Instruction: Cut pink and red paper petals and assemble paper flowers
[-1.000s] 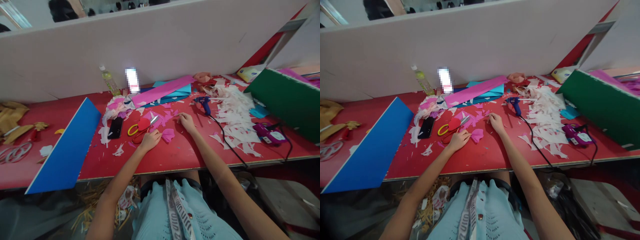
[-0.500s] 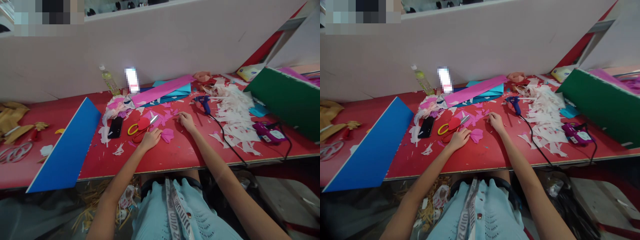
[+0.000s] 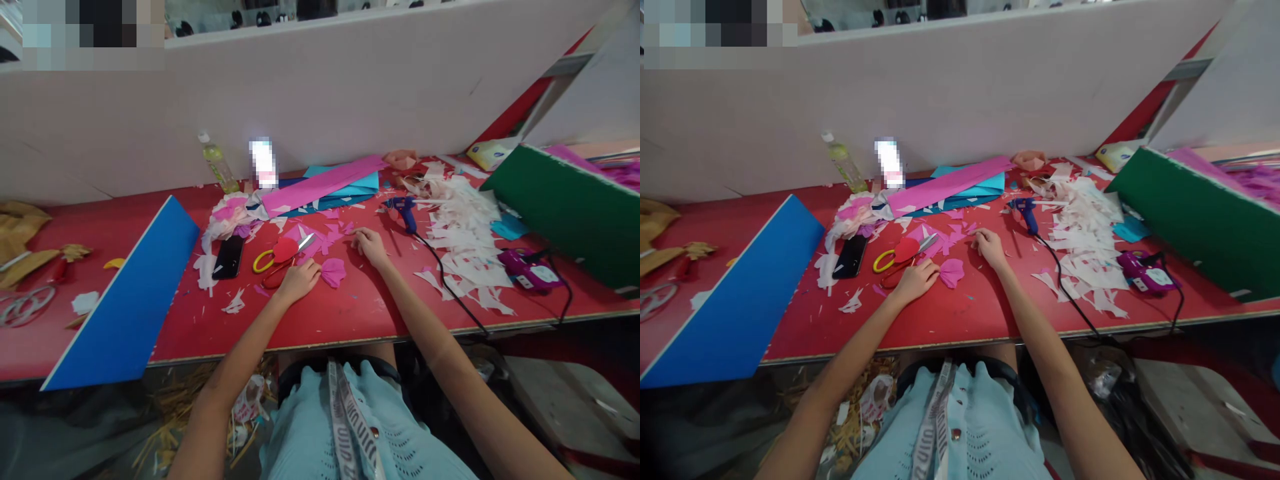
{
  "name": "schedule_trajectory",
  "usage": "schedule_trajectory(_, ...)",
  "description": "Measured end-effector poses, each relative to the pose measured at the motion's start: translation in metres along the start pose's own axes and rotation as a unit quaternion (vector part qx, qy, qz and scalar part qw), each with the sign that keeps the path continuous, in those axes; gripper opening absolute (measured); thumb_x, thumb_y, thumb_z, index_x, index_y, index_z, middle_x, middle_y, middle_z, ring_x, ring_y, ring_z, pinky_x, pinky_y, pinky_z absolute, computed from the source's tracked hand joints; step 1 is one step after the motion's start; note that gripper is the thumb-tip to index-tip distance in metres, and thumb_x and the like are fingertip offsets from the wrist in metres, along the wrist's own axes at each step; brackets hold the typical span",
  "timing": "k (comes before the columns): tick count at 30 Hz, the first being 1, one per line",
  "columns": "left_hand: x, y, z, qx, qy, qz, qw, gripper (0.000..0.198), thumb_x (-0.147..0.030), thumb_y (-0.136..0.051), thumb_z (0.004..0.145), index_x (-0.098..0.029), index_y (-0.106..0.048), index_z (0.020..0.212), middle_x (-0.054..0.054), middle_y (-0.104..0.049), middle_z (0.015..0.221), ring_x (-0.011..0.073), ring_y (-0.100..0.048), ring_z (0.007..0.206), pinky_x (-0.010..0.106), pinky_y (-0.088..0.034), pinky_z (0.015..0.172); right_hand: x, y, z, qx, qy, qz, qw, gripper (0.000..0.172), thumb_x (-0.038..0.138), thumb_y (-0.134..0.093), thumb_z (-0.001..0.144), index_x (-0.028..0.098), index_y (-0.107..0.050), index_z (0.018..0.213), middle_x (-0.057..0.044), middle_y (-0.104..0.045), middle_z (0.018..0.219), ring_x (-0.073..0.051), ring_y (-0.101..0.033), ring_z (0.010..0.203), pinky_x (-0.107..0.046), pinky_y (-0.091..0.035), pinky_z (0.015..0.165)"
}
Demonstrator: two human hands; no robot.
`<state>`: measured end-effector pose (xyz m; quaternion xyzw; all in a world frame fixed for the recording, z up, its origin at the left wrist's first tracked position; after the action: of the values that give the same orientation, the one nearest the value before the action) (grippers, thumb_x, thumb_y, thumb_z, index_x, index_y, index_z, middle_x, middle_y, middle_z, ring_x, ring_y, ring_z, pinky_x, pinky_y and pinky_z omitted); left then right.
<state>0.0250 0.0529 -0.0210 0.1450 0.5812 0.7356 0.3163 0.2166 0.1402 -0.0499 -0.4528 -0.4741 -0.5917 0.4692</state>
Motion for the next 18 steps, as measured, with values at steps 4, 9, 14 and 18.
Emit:
schedule_trajectory(4, 0.002, -0.001, 0.001, -0.003, 0.005, 0.005, 1.0, 0.017, -0.028, -0.043, 0.091, -0.021, -0.06, 0.091, 0.003, -0.062, 0.091, 0.014, -0.06, 0.074, 0.024, -0.041, 0.057, -0.003, 0.001, 0.001, -0.003, -0.002, -0.001, 1.0, 0.028, 0.034, -0.043, 0.077, 0.016, -0.062, 0.086, 0.002, -0.056, 0.052, -0.007, -0.039, 0.034, -0.02, -0.028, 0.037)
schedule_trajectory(9, -0.003, -0.003, 0.008, -0.011, 0.015, 0.004, 1.0, 0.016, -0.028, -0.045, 0.09, -0.021, -0.06, 0.091, 0.003, -0.063, 0.091, 0.0139, -0.06, 0.072, 0.025, -0.04, 0.058, -0.002, 0.001, 0.0, 0.001, 0.002, -0.002, 1.0, 0.028, 0.034, -0.043, 0.077, 0.016, -0.062, 0.087, 0.002, -0.057, 0.054, -0.007, -0.04, 0.034, -0.019, -0.028, 0.037)
schedule_trajectory(14, -0.012, 0.0, 0.022, -0.033, 0.039, -0.006, 0.999, 0.016, -0.03, -0.046, 0.09, -0.022, -0.061, 0.092, 0.003, -0.064, 0.092, 0.0141, -0.061, 0.075, 0.024, -0.041, 0.059, -0.001, 0.0, 0.0, 0.01, 0.006, 0.001, 1.0, 0.029, 0.034, -0.042, 0.077, 0.016, -0.062, 0.087, 0.002, -0.057, 0.055, -0.007, -0.039, 0.034, -0.019, -0.027, 0.037)
schedule_trajectory(18, 0.016, 0.019, 0.024, -0.085, 0.109, 0.003, 0.99, 0.026, -0.025, -0.037, 0.092, -0.02, -0.054, 0.111, 0.006, -0.064, 0.1, 0.0166, -0.061, 0.086, 0.026, -0.043, 0.065, -0.001, -0.001, 0.001, 0.017, 0.009, 0.001, 1.0, 0.029, 0.034, -0.043, 0.078, 0.016, -0.062, 0.087, 0.002, -0.057, 0.055, -0.007, -0.041, 0.035, -0.02, -0.028, 0.038)
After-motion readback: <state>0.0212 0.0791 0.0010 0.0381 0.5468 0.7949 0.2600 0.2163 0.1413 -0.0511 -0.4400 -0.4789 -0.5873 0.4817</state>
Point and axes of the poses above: each hand's wrist, its own z-axis towards the middle knuckle, its own y-axis out of the back of the hand, x = y × z, the point moved 10 cm from there along z, towards the middle knuckle
